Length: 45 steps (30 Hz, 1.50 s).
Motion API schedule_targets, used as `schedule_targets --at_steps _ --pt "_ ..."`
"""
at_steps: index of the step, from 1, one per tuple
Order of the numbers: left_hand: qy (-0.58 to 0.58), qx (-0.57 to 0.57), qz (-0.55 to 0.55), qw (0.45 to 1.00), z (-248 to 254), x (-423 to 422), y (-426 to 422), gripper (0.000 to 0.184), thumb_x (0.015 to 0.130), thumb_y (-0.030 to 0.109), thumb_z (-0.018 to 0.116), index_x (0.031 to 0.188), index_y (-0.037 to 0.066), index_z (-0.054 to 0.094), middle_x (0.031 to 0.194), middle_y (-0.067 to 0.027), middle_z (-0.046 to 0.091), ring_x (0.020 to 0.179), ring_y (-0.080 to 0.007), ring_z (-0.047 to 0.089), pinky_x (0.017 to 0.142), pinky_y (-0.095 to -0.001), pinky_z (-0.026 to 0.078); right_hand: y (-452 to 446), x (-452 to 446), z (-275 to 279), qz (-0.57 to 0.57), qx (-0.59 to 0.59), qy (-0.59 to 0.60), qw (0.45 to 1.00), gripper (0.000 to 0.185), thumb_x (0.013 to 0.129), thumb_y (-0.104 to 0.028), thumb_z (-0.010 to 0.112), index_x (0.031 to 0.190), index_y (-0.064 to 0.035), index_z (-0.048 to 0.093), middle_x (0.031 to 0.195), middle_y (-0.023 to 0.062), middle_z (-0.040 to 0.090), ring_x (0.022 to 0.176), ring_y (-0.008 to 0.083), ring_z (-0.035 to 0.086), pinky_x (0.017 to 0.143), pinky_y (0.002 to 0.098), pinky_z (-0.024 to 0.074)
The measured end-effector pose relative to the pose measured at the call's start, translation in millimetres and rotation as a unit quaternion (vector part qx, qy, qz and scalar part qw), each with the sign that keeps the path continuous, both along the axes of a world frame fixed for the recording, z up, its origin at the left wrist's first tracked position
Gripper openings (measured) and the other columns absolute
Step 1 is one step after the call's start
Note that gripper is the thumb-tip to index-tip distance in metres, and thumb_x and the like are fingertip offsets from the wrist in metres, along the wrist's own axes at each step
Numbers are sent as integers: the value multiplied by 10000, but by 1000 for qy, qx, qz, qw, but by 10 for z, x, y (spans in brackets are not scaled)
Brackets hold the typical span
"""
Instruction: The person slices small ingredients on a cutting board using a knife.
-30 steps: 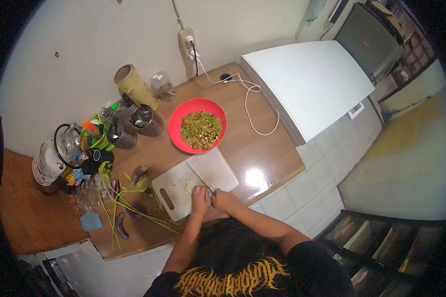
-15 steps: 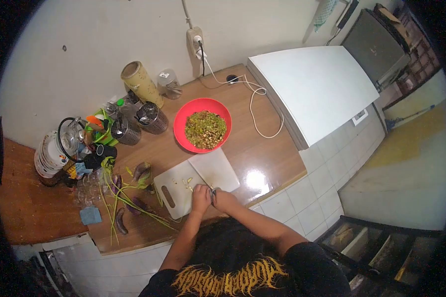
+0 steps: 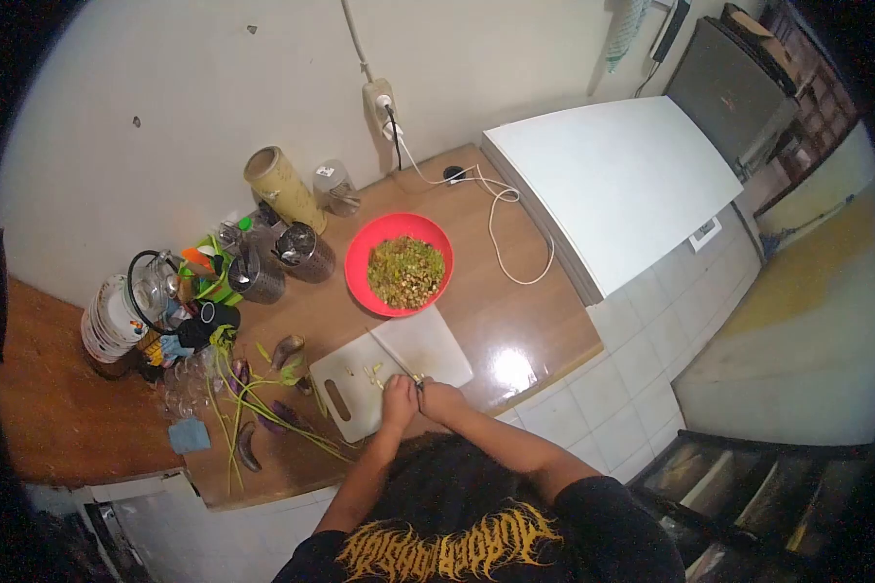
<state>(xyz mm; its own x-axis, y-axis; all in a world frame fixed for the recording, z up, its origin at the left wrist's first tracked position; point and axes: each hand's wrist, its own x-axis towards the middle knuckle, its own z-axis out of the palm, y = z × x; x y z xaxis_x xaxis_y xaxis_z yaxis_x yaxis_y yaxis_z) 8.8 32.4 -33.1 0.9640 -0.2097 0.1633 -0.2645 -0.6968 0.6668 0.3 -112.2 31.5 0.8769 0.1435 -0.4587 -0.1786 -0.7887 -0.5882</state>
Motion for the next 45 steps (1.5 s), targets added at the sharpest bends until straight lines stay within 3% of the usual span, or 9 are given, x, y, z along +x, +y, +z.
schedule_targets --at_steps 12,14,18,20,24,29,34,38,45 --pt "43 29 25 998 73 -10 -3 71 851 91 645 843 21 639 824 -187 650 834 -401 628 772 -509 507 -124 -81 -10 22 -15 -11 1000 338 974 -313 532 1054 11 587 877 257 715 806 439 704 754 548 553" --pt "10 -79 91 993 60 -15 9 99 856 116 672 905 30 662 846 -165 649 818 -388 626 761 -491 507 -198 -128 13 44 -43 -67 996 326 957 -325 563 1035 -10 593 828 227 712 759 409 705 701 534 554" --pt "37 -132 99 986 535 -138 -31 138 859 143 697 957 49 672 894 -132 650 839 -372 627 751 -488 490 -355 -275 -49 42 -43 -141 988 297 904 -319 628 984 -35 596 776 181 696 713 371 696 650 498 553" --pt "-108 0 -25 994 645 -80 -16 146 846 155 701 959 69 668 926 -108 643 869 -346 623 763 -483 462 -414 -256 -104 45 -39 -187 980 287 887 -314 645 972 -43 601 769 167 689 708 372 690 647 496 552" --pt "-131 77 -95 984 1023 172 -118 134 827 183 692 912 88 651 902 -99 627 875 -319 602 785 -465 425 -468 52 72 58 16 -297 953 265 838 -310 689 919 -69 616 756 140 672 699 376 676 642 492 549" --pt "-228 97 -101 964 1357 860 -213 125 816 180 675 884 85 630 880 -96 601 875 -313 591 792 -465 418 -578 767 576 78 -4 -299 951 252 824 -285 699 937 -68 637 836 175 697 750 386 689 682 512 556" --pt "-185 146 -119 965 1586 1365 -227 201 812 209 657 964 78 656 981 -110 622 992 -313 582 878 -474 406 -653 1258 865 110 -38 -295 948 298 809 -342 728 961 -89 684 855 174 717 801 382 708 705 508 565" --pt "-131 181 -151 963 1380 1598 -161 320 810 245 647 1079 74 678 1079 -120 645 1104 -320 576 987 -496 390 -622 1282 799 122 -19 -325 938 277 789 -332 743 910 -89 687 796 174 708 733 373 700 683 504 559" --pt "-151 144 -145 967 1554 1426 -186 328 817 232 679 1098 64 669 1104 -119 640 1116 -325 574 1030 -500 372 -618 1130 584 104 -15 -286 952 295 793 -335 744 937 -87 677 832 165 712 766 374 701 695 500 556"
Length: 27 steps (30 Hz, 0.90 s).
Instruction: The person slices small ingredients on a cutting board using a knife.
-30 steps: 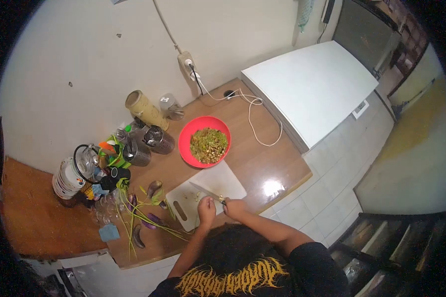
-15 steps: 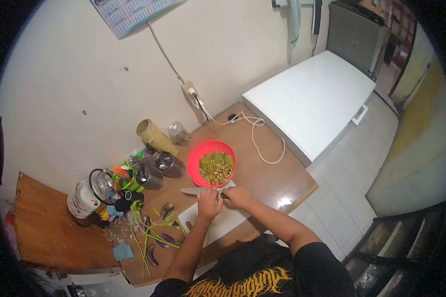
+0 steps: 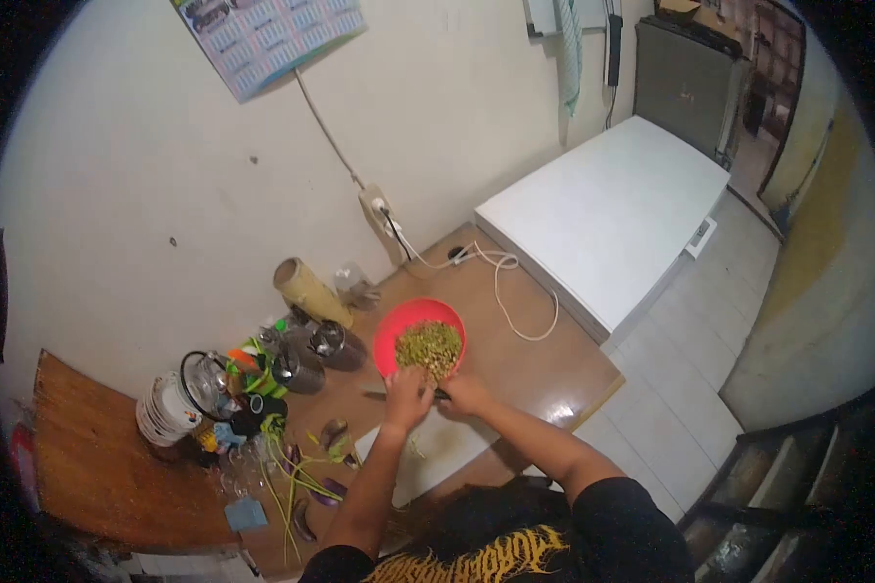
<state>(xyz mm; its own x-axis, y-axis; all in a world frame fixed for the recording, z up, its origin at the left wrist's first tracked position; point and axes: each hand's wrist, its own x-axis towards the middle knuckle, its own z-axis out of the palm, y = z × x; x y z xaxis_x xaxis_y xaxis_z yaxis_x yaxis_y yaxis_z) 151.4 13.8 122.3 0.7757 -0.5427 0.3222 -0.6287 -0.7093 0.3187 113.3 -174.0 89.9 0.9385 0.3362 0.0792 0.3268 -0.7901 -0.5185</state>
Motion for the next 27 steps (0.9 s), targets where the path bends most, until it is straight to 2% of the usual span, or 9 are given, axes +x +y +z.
schedule_targets --at_steps 2,8,10,16,18,20,24,26,27 --pt "-53 -101 44 992 23 -130 36 293 842 203 674 1099 63 652 1097 -121 636 1092 -334 576 1001 -500 388 -81 -172 -32 -19 52 -17 998 306 796 -342 744 947 -87 669 834 171 705 786 379 699 709 505 551" --pt "-41 -234 180 955 -382 -1044 271 140 858 48 652 997 33 639 968 -135 609 906 -317 596 870 -449 464 -528 -1306 -272 -81 48 149 984 280 855 -356 681 987 -109 695 886 156 716 858 383 694 775 488 547" --pt "122 -289 219 924 -669 -1272 294 158 861 61 669 1014 28 647 956 -137 600 828 -300 594 801 -414 502 -671 -1687 -352 -148 101 160 971 293 844 -339 697 1005 -94 706 852 186 708 803 394 695 734 476 554" --pt "274 -238 162 918 -1236 -1237 301 234 853 134 728 1052 39 652 1005 -161 658 932 -324 656 795 -421 537 -880 -2032 -724 -172 94 240 951 305 958 -340 629 1093 -72 682 893 210 709 805 396 698 721 454 550" --pt "284 -144 108 942 -1295 -1156 264 271 830 197 763 1037 62 651 1012 -154 667 967 -349 654 820 -449 537 -869 -1922 -831 -171 116 221 953 355 984 -372 616 1125 -49 661 911 227 709 805 368 700 727 443 541" --pt "283 -125 109 944 -1307 -1119 211 281 823 221 772 1026 70 650 1017 -149 669 970 -352 651 836 -455 531 -791 -1652 -772 -188 144 353 905 413 989 -428 606 1077 -30 672 871 204 708 770 299 689 731 422 533" --pt "253 -94 121 955 -1369 -1146 164 287 821 261 778 1013 86 655 1021 -134 672 992 -346 646 871 -470 513 -651 -1364 -674 -176 115 353 912 510 990 -510 552 1041 -19 683 965 230 711 917 384 682 846 455 523" --pt "267 -103 141 948 -1326 -1165 146 278 825 263 775 1009 92 657 1023 -130 672 999 -343 644 875 -472 509 -633 -1372 -847 -148 124 350 916 496 999 -504 574 918 -29 692 728 91 665 673 199 639 672 360 520" --pt "283 -111 162 939 -1336 -1191 138 268 829 265 771 1006 97 660 1024 -126 672 1006 -339 642 879 -474 505 -602 -1403 -851 -143 120 319 929 516 986 -531 584 898 -33 688 668 81 642 599 189 618 604 356 510"
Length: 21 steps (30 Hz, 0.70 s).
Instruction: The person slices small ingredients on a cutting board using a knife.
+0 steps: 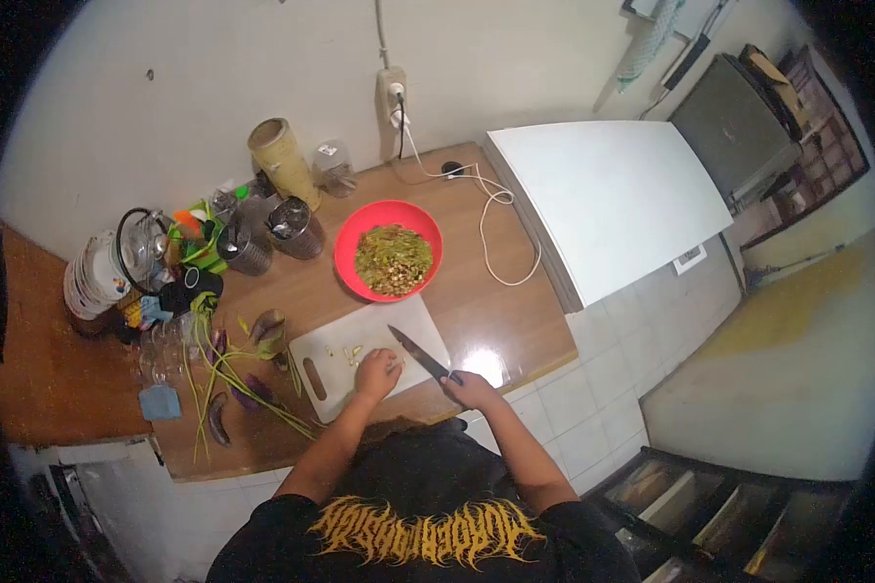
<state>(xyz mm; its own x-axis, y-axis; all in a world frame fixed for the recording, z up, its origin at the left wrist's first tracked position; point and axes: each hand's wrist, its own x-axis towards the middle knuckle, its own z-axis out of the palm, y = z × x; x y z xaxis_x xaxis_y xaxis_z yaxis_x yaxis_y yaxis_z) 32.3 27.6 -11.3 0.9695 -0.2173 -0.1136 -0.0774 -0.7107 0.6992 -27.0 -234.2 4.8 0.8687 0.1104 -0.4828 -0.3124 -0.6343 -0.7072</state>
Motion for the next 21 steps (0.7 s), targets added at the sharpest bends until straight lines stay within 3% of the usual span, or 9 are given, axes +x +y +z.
schedule_targets --at_steps 1,4,7,10,13,15,16,18,21 --pt "1 -3 8 1000 -14 -19 -8 268 829 265 771 1006 97 660 1024 -126 672 1006 -339 642 879 -474 505 -14 -45 13 8 -3 1 1000 516 986 -531 584 898 -33 688 668 81 642 599 189 618 604 356 510" --pt "-19 -24 43 999 -46 -52 -5 240 839 269 760 991 108 669 1020 -116 673 1007 -338 640 876 -476 505 -37 -169 86 6 15 83 996 524 951 -569 620 879 -54 685 616 62 597 467 164 550 448 335 463" --pt "-26 -12 37 999 -41 -34 16 206 851 258 748 974 112 672 1014 -108 672 1007 -340 638 880 -473 503 -21 -281 146 -30 66 171 983 547 958 -547 613 1010 -5 662 676 63 591 466 156 548 434 308 455" --pt "-59 10 14 998 -4 -32 10 177 860 236 730 970 108 677 967 -112 684 975 -360 642 854 -477 510 21 -357 170 -44 107 193 974 557 972 -558 599 970 -2 640 665 52 560 453 135 523 427 307 440" --pt "-87 -51 -3 995 56 -42 -15 141 914 194 698 993 78 679 880 -101 691 850 -290 671 765 -418 531 21 -387 95 -59 155 230 959 505 986 -529 617 868 -38 605 622 23 519 427 138 504 415 298 452" --pt "-7 -300 113 947 96 -58 -80 136 971 169 660 1011 40 675 796 -55 673 725 -157 632 671 -319 513 20 -401 73 -66 195 242 948 504 990 -528 612 859 -42 597 604 24 508 431 142 499 410 296 443" --pt "-10 -301 115 947 95 -50 -69 136 971 169 660 1011 40 675 796 -55 673 725 -157 632 671 -319 513 12 -382 178 -60 207 256 942 493 1003 -511 596 856 -41 590 588 29 506 438 144 499 414 296 442" --pt "-17 -329 230 916 98 -32 20 149 1001 163 637 1021 19 668 788 -5 640 703 -69 559 640 -254 475 28 -308 318 -55 247 270 929 486 1012 -502 583 855 -42 591 584 30 509 439 144 501 418 298 444" --pt "4 -351 285 892 201 -26 148 140 997 160 643 1023 24 668 788 13 624 707 -64 544 644 -248 470 61 -98 627 -47 331 285 898 433 1047 -434 535 895 -33 598 596 33 530 456 147 521 453 298 465"
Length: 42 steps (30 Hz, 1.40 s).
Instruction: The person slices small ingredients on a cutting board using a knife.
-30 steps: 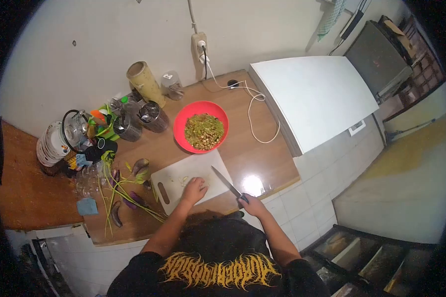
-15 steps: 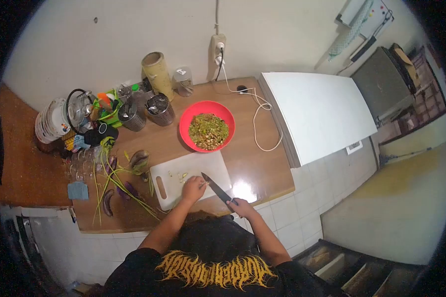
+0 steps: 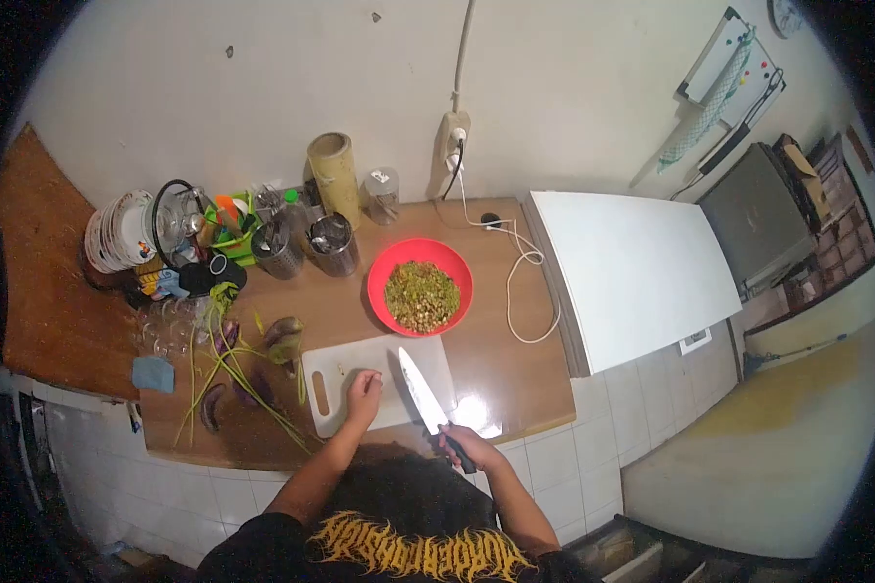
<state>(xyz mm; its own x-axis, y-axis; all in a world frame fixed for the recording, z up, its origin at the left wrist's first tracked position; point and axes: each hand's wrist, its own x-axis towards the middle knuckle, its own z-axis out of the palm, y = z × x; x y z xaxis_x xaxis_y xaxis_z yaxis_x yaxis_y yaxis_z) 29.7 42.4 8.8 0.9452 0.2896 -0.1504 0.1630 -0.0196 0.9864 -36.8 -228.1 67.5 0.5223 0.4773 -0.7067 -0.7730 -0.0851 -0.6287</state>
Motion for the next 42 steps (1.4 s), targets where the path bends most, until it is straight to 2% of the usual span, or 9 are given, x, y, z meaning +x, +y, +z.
schedule_targets --at_steps 4,6,9,16,19,26,27,36,42 --pt "7 -2 -28 1000 -206 -39 177 132 995 151 647 1026 24 665 783 24 609 703 -57 528 641 -241 459 265 375 112 -139 -110 -224 958 256 1037 -276 543 1115 -45 620 729 93 623 609 221 633 586 342 533" --pt "3 4 -29 1000 -209 -85 191 131 990 146 652 1029 22 664 784 23 608 702 -57 525 641 -240 457 370 568 78 -105 -406 -492 763 285 985 -264 598 1174 -52 623 847 172 671 739 351 684 677 434 557" --pt "-10 4 -24 1000 -189 -143 197 126 977 133 667 1029 19 661 786 23 606 700 -57 524 640 -239 457 334 714 205 -62 -487 -486 723 366 929 -264 642 1242 -75 624 990 220 678 894 425 676 759 496 550" --pt "4 46 -13 999 -255 -223 361 109 949 112 697 955 13 651 777 -35 648 703 -87 570 647 -266 481 243 577 239 -12 -532 -444 721 451 896 -268 662 1307 -91 604 985 201 649 871 418 678 770 511 547" --pt "17 201 -34 979 -164 -231 502 111 946 126 687 983 25 660 803 -112 668 701 -219 622 660 -331 503 160 418 134 -54 -510 -473 717 420 896 -230 685 1269 -40 657 948 219 660 836 407 676 743 466 545" --pt "-83 431 -68 896 -49 -131 631 251 857 131 696 1103 81 687 1000 -133 648 907 -347 645 799 -442 519 -49 22 -360 -35 -350 -403 845 251 913 -231 692 1031 -9 694 830 196 703 736 275 691 673 376 530" --pt "-75 407 -87 906 -23 -87 604 282 848 158 696 1122 90 684 1072 -122 643 1071 -339 598 921 -499 430 -80 -48 -415 -26 -343 -385 857 248 907 -241 698 1012 -17 704 831 191 707 745 280 699 683 380 534" --pt "-63 524 -181 830 14 233 463 124 832 167 698 936 100 681 1037 -109 639 1065 -319 587 909 -493 418 -76 -253 -440 -21 -322 -382 866 306 921 -301 692 1046 -22 704 843 192 708 765 325 698 708 405 538" --pt "-123 417 -263 861 -138 103 -51 122 847 134 659 959 94 685 982 -142 664 1024 -355 614 917 -493 454 131 -87 -367 -23 -362 -374 854 382 964 -385 631 1042 -13 666 845 243 691 787 418 685 715 467 532"
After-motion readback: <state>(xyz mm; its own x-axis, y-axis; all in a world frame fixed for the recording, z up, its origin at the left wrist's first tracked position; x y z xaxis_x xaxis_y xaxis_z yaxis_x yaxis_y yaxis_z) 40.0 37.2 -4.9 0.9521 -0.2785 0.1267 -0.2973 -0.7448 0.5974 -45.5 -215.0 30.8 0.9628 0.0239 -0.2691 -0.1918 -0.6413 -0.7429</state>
